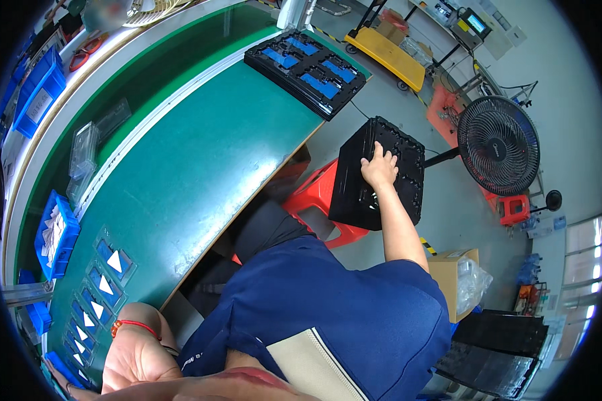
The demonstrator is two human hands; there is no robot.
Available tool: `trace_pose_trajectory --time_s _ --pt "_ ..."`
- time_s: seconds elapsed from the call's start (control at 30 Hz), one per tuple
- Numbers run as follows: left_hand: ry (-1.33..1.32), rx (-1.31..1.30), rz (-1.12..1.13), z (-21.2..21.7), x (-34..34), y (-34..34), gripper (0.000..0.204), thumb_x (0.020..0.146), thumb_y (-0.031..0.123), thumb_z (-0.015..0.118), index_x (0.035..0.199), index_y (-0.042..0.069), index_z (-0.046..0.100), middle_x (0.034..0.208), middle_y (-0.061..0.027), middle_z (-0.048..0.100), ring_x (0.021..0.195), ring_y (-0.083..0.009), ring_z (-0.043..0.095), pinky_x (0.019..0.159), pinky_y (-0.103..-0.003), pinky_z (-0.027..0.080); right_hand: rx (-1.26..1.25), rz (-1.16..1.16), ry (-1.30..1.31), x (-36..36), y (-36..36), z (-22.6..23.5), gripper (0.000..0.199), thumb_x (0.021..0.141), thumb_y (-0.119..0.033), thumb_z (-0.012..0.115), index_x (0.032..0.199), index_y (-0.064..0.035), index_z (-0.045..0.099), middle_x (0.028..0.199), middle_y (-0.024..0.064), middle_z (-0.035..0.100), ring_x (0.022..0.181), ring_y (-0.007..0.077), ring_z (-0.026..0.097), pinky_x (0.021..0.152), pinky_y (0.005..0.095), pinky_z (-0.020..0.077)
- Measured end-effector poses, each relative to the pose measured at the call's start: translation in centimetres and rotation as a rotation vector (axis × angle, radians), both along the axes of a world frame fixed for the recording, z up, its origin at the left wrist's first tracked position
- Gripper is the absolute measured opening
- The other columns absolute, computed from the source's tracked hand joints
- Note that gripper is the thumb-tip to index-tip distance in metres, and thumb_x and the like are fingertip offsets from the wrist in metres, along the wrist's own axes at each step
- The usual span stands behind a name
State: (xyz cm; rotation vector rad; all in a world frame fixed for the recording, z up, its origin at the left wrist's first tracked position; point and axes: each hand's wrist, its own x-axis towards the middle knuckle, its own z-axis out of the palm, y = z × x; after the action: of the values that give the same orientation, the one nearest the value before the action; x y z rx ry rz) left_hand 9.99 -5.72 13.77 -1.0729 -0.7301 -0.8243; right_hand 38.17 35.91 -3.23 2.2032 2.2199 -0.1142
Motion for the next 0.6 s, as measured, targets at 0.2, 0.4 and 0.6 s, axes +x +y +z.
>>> trace_pose_trajectory --time_s 0.2,0.4,0.6 --pt "-0.047 -0.056 0.043 -0.1 0.3 -0.2 0.029 0.070 -0.002 0.048 0.097 -0.004 0.059 0.112 -0.0147 0.059 0.112 -0.0274 0.044 0.095 -0.037 0.031 -0.004 0.109 -0.006 2.0 -0.8 -0.6 0.074 0.082 -0.036 0.063 0.145 -0.0235 0.025 0.145 0.0191 0.030 0.137 0.0395 0.023 0.107 0.0534 0.0266" --pt "-0.050 -0.028 -0.019 -0.6 0.7 -0.8 0.026 0.071 -0.001 0.048 0.093 -0.005 0.061 0.112 -0.0216 0.058 0.112 -0.0284 0.043 0.094 -0.035 0.032 0.016 0.174 0.058 3.4 0.7 -1.6 0.075 0.082 -0.040 0.063 0.145 -0.0246 0.025 0.148 0.0179 0.026 0.139 0.0383 0.017 0.110 0.0549 0.0181" --pt "0.248 0.203 -0.363 0.9 -0.8 2.6 0.030 0.071 -0.001 0.049 0.099 -0.003 0.062 0.116 -0.0170 0.058 0.114 -0.0299 0.042 0.096 -0.038 0.032 0.242 0.219 0.072 2.9 2.0 -5.1 0.076 0.077 -0.038 0.065 0.143 -0.0237 0.030 0.142 0.0173 0.035 0.134 0.0415 0.023 0.106 0.0582 0.0197"
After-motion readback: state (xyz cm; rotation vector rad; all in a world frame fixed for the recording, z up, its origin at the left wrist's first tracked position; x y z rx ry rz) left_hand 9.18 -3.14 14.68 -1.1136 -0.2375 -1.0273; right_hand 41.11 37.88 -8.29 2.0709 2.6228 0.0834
